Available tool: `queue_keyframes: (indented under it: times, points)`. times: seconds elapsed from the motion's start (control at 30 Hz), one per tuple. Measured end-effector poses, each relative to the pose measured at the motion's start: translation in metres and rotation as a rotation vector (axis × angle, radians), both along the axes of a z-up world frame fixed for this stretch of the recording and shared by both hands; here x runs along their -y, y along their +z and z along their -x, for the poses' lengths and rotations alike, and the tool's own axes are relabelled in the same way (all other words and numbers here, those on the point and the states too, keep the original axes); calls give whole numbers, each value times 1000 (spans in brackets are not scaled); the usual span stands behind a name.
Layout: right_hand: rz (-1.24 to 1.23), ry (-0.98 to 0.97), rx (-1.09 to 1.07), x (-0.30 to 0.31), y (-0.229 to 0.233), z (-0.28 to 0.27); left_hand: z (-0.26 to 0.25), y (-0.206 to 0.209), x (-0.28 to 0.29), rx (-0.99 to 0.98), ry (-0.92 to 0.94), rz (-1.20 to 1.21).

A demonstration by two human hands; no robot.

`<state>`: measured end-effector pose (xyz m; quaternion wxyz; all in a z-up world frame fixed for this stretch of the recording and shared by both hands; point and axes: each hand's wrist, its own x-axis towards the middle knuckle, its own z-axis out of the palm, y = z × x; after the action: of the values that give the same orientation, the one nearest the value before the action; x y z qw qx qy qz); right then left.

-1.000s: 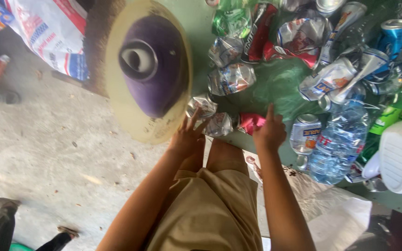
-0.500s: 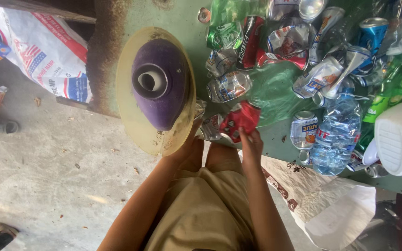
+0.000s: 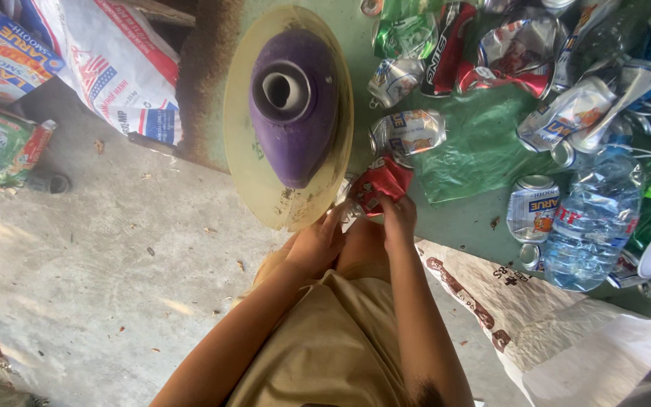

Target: The person picks up crushed aluminum cans from a table and places them into a white bag by hand, while organizing other plastic bottles and detergent jugs in the workspace.

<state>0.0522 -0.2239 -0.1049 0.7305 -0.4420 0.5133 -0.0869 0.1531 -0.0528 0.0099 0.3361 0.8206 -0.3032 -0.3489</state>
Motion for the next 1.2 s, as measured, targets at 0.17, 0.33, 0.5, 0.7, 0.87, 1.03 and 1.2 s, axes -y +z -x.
queue_keyframes:
  times: [0.17, 0.33, 0.5, 0.7, 0.87, 1.03, 1.2]
  points:
    - [19, -44, -14, 5, -4, 7, 9, 9, -4, -26, 10, 62]
    - [20, -18, 14, 6, -9, -4, 16, 15, -9, 142, -68, 113]
    - [64, -104, 121, -17, -19, -12, 27, 15, -19, 156, -81, 112]
    - [43, -461, 356, -66, 11, 29, 55, 28, -50, 196, -12, 151]
    - [98, -503, 542, -67, 58, 121, 108, 42, -47, 169, -61, 302]
    - [-35, -800, 449, -78, 51, 227, 153, 38, -40, 34, -170, 298]
    - [-293, -1220, 481, -110, 8, 309, 179, 52, -8, -31, -134, 200]
